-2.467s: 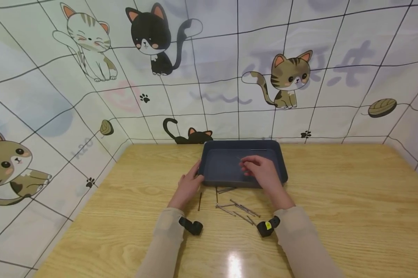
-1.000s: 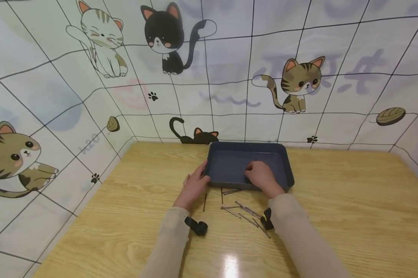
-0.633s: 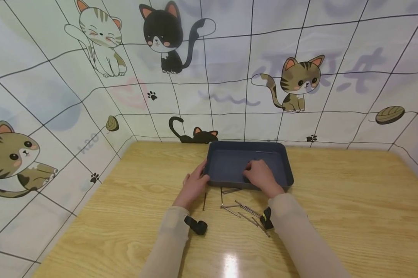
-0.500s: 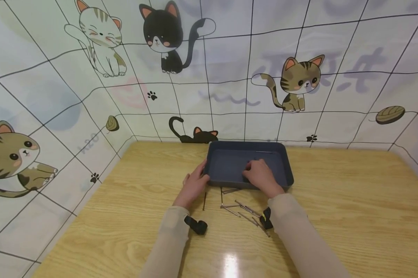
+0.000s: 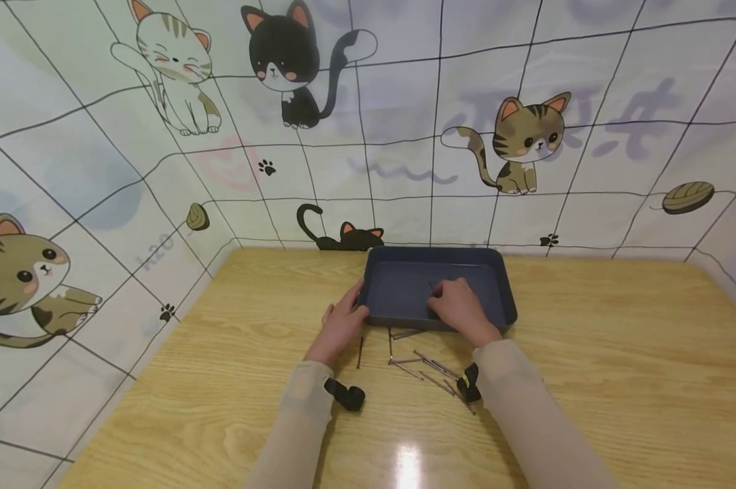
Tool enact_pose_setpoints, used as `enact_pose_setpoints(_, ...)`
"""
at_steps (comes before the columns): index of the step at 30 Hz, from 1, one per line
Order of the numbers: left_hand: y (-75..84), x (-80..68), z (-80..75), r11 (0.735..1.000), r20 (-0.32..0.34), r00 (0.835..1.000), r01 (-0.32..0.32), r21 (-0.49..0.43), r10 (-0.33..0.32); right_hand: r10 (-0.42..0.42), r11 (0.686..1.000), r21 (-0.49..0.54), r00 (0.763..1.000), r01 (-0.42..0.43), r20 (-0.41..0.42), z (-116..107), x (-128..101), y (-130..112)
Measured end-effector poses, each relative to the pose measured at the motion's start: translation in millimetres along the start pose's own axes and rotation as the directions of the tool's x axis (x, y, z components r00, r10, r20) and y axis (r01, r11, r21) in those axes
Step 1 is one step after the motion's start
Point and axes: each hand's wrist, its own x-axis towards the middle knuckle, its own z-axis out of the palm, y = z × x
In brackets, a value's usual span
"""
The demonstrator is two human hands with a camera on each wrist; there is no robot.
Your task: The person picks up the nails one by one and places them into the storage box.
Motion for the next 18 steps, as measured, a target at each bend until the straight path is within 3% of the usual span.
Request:
enact_pose_setpoints(8,1.4,-0.2,0.9,1.0,0.005,1.0,-0.007,-0.002,0.007,0.004,0.994,0.107,0.987,0.014,-0.159,0,-5,5)
enact_pose_setpoints(13,0.9,0.0,0.2,1.0,0.008,1.0,-0.002,0.006,0.002,0.005,0.98,0.197,0.977,0.037,-0.213,-1,-9,10)
enact_pose_setpoints(18,0.3,-0.4,-0.7,1.0,0.007,1.0,-0.003,0.01,0.002,0.001,0.938,0.336,0.973,0.079,-0.232,-5,-16,15)
